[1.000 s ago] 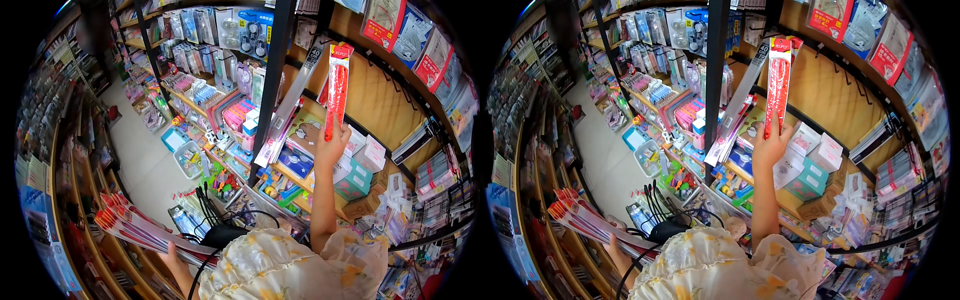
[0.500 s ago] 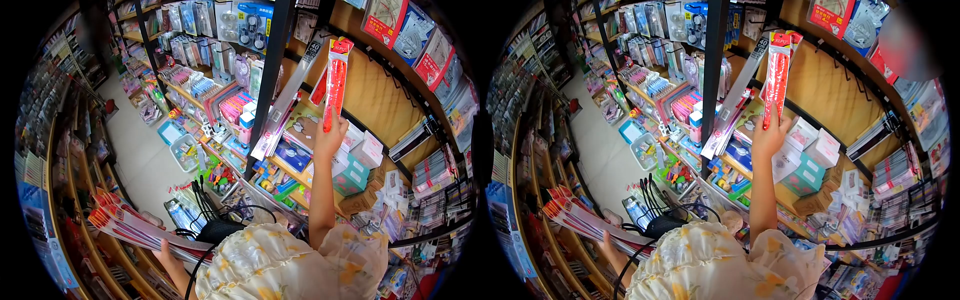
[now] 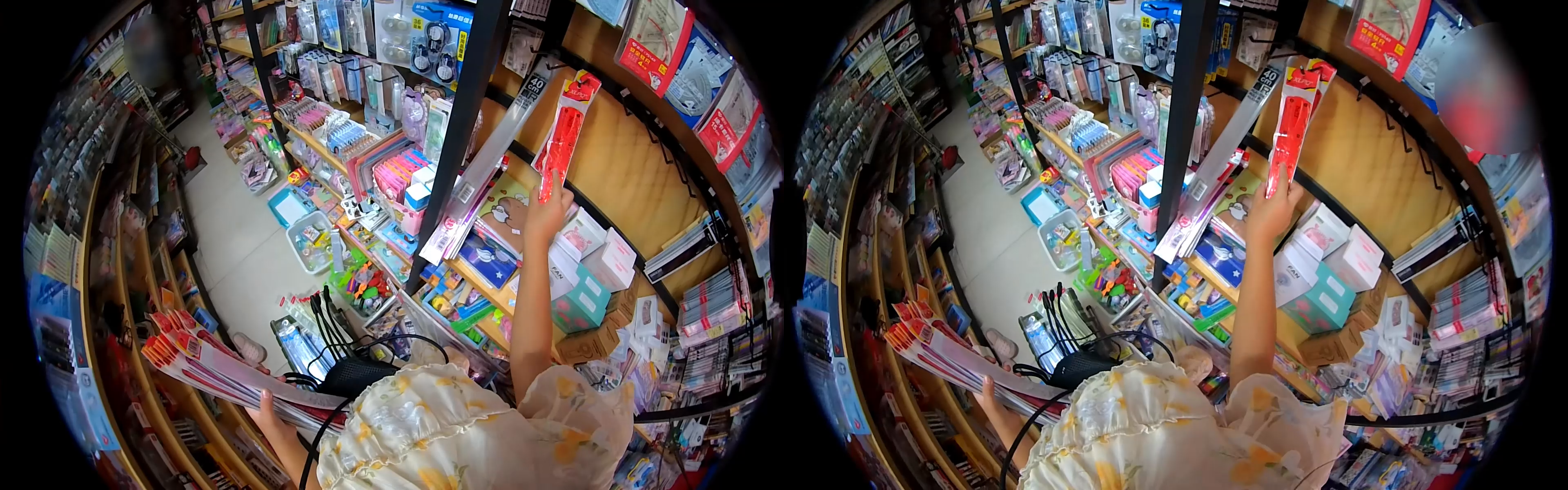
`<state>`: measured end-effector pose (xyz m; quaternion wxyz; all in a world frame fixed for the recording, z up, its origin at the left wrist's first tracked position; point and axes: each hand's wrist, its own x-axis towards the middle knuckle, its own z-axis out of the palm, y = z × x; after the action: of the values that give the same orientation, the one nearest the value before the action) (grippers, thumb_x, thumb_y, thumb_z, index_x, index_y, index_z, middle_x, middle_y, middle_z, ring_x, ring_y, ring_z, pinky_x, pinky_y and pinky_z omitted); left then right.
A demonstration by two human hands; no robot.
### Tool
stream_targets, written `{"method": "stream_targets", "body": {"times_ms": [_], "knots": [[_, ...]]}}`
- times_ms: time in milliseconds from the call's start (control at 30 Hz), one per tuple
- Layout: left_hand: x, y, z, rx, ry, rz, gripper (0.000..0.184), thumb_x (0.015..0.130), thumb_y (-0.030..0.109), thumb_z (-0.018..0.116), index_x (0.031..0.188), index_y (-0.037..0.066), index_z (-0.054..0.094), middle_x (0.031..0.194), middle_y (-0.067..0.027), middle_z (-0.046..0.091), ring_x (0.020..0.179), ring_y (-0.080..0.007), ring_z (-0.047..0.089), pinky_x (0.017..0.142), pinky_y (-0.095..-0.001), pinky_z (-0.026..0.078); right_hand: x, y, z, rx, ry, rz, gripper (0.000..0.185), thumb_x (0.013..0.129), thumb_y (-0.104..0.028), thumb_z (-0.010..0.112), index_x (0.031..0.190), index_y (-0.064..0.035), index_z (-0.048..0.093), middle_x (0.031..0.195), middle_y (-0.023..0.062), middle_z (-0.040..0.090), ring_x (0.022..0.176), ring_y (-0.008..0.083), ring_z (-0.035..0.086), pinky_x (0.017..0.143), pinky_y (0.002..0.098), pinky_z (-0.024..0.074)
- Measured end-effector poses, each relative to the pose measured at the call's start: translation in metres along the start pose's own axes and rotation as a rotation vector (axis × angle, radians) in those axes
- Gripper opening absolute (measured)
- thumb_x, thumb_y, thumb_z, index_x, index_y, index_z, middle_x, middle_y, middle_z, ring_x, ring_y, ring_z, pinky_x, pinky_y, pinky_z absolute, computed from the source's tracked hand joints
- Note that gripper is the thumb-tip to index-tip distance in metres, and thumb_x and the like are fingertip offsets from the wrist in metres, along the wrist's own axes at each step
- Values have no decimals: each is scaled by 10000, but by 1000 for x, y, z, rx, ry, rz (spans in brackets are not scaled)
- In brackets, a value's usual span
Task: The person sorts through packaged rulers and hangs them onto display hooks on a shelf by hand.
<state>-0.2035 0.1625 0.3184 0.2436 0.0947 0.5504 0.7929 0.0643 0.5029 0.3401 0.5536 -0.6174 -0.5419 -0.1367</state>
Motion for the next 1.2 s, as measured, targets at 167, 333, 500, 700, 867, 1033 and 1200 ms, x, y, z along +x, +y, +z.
{"method": "stream_targets", "body": {"times_ms": [167,333,500,700,867,1033,1200], "knots": [[-3,-1,2,44,42,-10,598,579,240,570,1064,48,276,883,-99,404,739,-239,457,583,-355,411,25,21,37,5,-48,38,408,619,-128,513,1018,-167,433,828,83,397,722,249,463,588,329,386],[-4,0,8,40,50,14,626,575,237,569,1082,43,257,901,-106,402,742,-246,455,590,-357,410,52,40,55,-105,-61,52,413,621,-148,510,1024,-178,428,838,83,398,725,246,468,598,339,394],[-5,0,10,48,80,3,623,578,227,565,1084,39,254,908,-109,401,745,-248,455,593,-361,411,80,46,57,-240,-224,109,419,612,-164,539,1017,-173,431,847,130,441,770,268,472,627,350,396],[-2,-4,8,45,53,-19,604,577,216,568,1067,34,265,892,-109,402,734,-246,462,572,-357,426,102,54,66,-250,-302,75,469,588,-191,565,1033,-160,421,832,154,443,760,291,473,656,356,391],[3,-8,-1,-17,-20,-36,579,581,174,568,1057,34,271,882,-105,405,720,-243,473,560,-347,434,57,31,61,-512,-448,47,511,640,-234,526,1097,-132,322,997,203,345,923,324,363,725,376,348],[5,-22,-27,-23,-43,-38,542,606,144,550,1045,3,265,911,-137,422,744,-274,500,624,-355,431,-57,-24,8,122,-294,-182,518,622,-153,562,1069,-52,320,1050,193,315,922,278,360,722,356,341],[5,-1,-17,6,-79,0,515,582,183,586,989,-6,333,854,-114,451,722,-242,505,582,-358,454,-141,-167,-78,1032,-1300,61,538,612,-108,560,1078,-42,299,940,100,420,807,154,420,716,290,351]]}}
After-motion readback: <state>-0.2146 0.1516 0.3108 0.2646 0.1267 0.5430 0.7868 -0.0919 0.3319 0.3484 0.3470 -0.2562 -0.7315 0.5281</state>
